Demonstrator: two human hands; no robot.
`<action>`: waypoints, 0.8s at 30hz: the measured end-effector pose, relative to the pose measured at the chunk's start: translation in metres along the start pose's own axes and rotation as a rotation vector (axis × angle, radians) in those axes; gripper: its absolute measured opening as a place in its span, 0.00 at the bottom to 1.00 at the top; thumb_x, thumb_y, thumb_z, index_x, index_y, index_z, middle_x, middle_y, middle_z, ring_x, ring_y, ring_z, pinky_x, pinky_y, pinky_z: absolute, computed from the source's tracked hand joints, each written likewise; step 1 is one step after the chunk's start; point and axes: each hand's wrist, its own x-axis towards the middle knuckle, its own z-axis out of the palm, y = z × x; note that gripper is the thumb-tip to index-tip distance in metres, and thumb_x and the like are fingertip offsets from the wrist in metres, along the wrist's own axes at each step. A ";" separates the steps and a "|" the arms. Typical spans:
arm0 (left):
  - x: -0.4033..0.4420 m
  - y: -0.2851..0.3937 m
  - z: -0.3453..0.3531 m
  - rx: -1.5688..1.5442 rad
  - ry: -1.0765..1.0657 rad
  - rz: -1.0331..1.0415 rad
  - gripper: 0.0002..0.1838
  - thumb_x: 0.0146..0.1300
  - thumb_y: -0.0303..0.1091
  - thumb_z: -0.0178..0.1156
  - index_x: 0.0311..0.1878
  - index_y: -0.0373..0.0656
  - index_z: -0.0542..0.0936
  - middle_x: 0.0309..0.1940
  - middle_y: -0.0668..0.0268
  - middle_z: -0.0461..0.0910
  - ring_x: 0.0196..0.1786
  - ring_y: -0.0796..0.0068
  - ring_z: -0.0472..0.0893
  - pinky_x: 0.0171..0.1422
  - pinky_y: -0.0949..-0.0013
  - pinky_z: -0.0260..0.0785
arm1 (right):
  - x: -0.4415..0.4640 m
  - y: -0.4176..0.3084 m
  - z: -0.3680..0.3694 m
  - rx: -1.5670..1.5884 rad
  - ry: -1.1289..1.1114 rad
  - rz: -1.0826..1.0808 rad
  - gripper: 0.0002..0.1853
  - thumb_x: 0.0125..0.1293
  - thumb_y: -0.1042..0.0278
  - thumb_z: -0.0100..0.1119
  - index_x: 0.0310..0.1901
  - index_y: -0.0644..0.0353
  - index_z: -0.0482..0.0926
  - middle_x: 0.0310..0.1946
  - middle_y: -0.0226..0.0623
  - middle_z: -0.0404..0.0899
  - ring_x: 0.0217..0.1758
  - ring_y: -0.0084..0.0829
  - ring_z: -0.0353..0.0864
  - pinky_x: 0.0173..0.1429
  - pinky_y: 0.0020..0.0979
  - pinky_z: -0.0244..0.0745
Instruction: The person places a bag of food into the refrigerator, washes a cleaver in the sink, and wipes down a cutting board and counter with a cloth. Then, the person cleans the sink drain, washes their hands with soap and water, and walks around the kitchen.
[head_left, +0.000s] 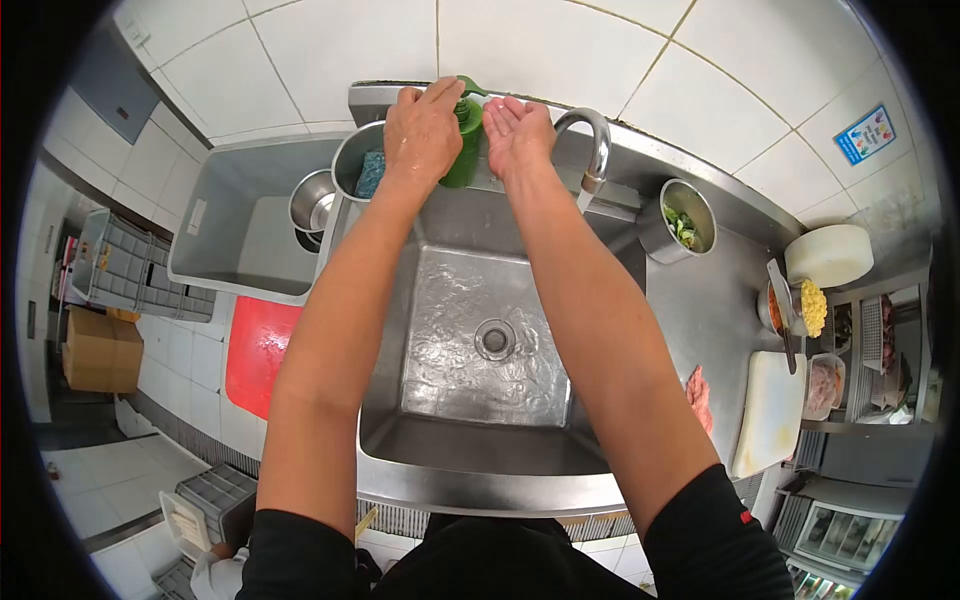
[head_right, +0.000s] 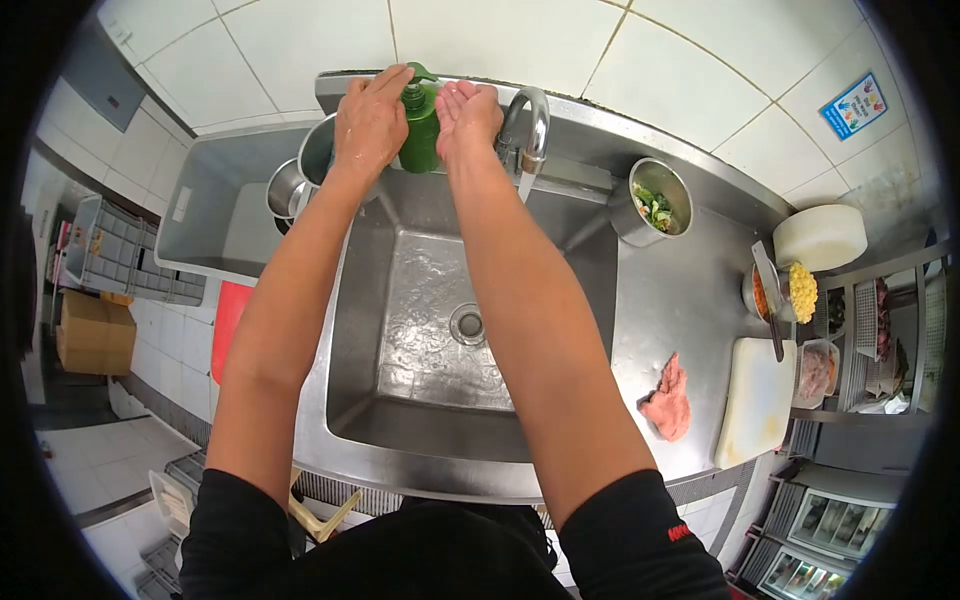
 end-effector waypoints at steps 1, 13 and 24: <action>-0.001 0.000 0.001 0.023 -0.036 0.000 0.22 0.58 0.25 0.53 0.57 0.46 0.77 0.56 0.64 0.77 0.48 0.57 0.76 0.54 0.57 0.70 | 0.005 0.000 0.002 0.036 -0.015 0.022 0.24 0.71 0.63 0.33 0.58 0.76 0.65 0.58 0.55 0.69 0.62 0.45 0.72 0.66 0.40 0.71; -0.054 0.058 0.043 -1.175 0.068 -0.692 0.29 0.74 0.50 0.44 0.66 0.36 0.68 0.62 0.58 0.73 0.64 0.70 0.70 0.68 0.68 0.59 | -0.066 0.004 -0.041 0.037 -0.144 -0.019 0.28 0.71 0.56 0.39 0.62 0.72 0.65 0.61 0.50 0.69 0.63 0.40 0.71 0.68 0.36 0.66; -0.129 0.161 0.070 -0.960 -0.284 -0.266 0.33 0.76 0.54 0.26 0.74 0.40 0.53 0.75 0.48 0.46 0.79 0.56 0.40 0.80 0.62 0.33 | -0.067 -0.016 -0.156 -0.370 -0.081 0.033 0.26 0.70 0.46 0.49 0.59 0.57 0.70 0.55 0.32 0.73 0.58 0.29 0.71 0.63 0.33 0.66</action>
